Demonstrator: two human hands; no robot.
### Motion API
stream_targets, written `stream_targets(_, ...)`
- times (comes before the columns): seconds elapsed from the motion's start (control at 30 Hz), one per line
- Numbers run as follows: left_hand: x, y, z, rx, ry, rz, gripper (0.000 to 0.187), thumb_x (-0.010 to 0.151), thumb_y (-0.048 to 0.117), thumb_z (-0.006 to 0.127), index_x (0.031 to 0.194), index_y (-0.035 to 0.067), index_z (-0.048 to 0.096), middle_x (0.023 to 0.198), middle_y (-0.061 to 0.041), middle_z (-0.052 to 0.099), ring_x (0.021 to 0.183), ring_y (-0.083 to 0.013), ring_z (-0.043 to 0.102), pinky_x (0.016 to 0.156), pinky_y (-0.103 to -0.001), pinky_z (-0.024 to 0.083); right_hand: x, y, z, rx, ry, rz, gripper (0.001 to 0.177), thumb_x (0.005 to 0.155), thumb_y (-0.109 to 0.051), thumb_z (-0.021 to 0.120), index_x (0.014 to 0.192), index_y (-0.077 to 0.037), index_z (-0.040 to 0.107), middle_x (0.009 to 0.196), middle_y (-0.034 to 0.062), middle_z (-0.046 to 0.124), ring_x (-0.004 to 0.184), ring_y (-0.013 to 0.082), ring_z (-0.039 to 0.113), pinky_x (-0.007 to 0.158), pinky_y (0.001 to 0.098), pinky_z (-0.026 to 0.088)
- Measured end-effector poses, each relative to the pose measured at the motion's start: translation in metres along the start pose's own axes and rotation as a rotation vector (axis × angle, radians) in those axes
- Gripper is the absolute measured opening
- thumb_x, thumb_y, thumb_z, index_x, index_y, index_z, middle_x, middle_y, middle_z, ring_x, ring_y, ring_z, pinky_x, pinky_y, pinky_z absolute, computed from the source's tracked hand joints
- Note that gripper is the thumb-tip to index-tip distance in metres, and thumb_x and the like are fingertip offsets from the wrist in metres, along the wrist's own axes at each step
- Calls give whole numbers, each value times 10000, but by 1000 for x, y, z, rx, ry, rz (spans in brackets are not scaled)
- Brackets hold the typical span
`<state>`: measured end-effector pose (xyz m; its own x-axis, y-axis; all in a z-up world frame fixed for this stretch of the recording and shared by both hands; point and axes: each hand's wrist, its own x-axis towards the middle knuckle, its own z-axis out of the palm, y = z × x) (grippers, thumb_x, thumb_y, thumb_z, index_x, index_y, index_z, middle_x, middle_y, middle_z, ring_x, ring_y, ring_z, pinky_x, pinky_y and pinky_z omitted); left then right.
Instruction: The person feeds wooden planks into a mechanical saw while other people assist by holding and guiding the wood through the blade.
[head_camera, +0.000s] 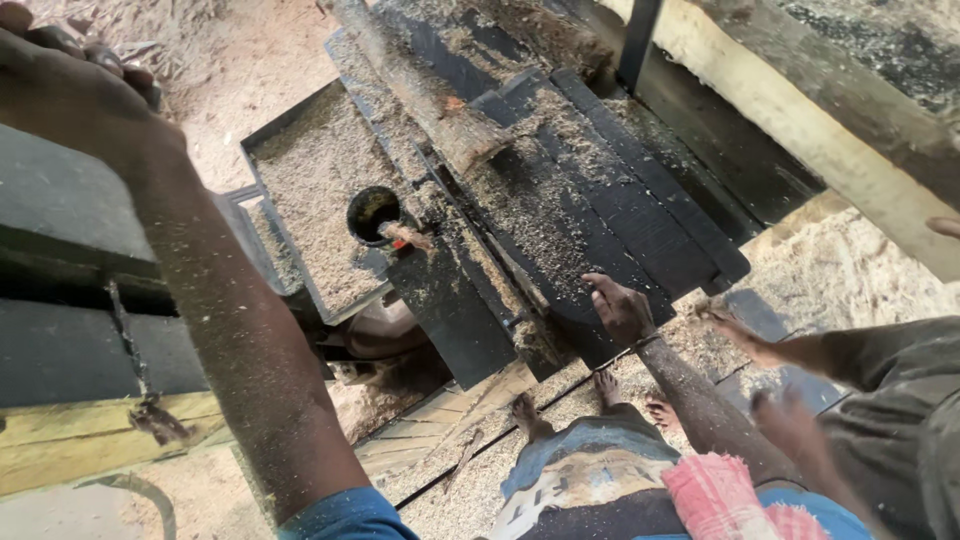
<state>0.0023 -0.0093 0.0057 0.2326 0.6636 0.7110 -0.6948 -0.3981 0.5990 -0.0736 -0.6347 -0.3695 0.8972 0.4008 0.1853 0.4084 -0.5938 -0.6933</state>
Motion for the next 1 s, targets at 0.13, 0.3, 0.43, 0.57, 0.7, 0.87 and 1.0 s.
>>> stream_targets(0.13,-10,13,13,-116,-71,-171,399,1191,280,368,1050,-8,606,689,-86,491,478,-207,517,417,-408,530,0,-1,0,-15,-40,59,363,1016,-217,506,1364,-219,606,711,93,694,518,203,620,498,371,540)
stream_targets(0.3,-31,19,29,-51,-81,-52,423,1216,286,371,982,9,587,648,-78,440,415,-158,424,411,-351,450,3,-2,-1,11,1,9,361,1008,-222,510,1359,-200,593,765,95,716,555,226,657,517,381,558)
stream_targets(0.43,-87,36,27,422,-38,75,331,1104,291,415,1075,64,655,715,-55,689,434,-92,631,437,-267,596,1,-8,-5,-2,5,18,362,1007,-224,526,1361,-198,598,766,113,722,611,248,679,560,406,566)
stream_targets(0.57,-195,66,6,519,-144,3,547,1151,499,438,958,37,657,667,-75,630,487,-96,647,458,-289,545,1,-7,-4,4,22,8,360,1003,-209,540,1358,-198,597,801,108,738,594,221,682,547,376,576)
stream_targets(0.7,-310,93,-39,191,-100,-161,581,1136,573,441,1017,22,584,769,-63,621,565,-199,560,522,-333,494,1,5,8,-44,28,-8,355,1009,-173,557,1360,-198,604,783,81,719,482,191,594,428,348,515)
stream_targets(0.87,-428,83,-137,-156,498,-785,600,1022,625,503,1101,37,597,823,-24,577,593,-129,466,512,-292,445,-3,3,14,-194,61,-91,350,1010,-163,572,1349,-216,641,660,65,630,439,174,483,411,377,418)
stream_targets(1.0,-513,54,-210,-102,627,-977,543,1042,600,483,1079,67,584,692,-22,494,564,-144,488,493,-337,485,-5,-3,7,-243,-27,-34,350,1061,-200,575,1405,-209,642,732,120,607,535,242,539,524,421,459)
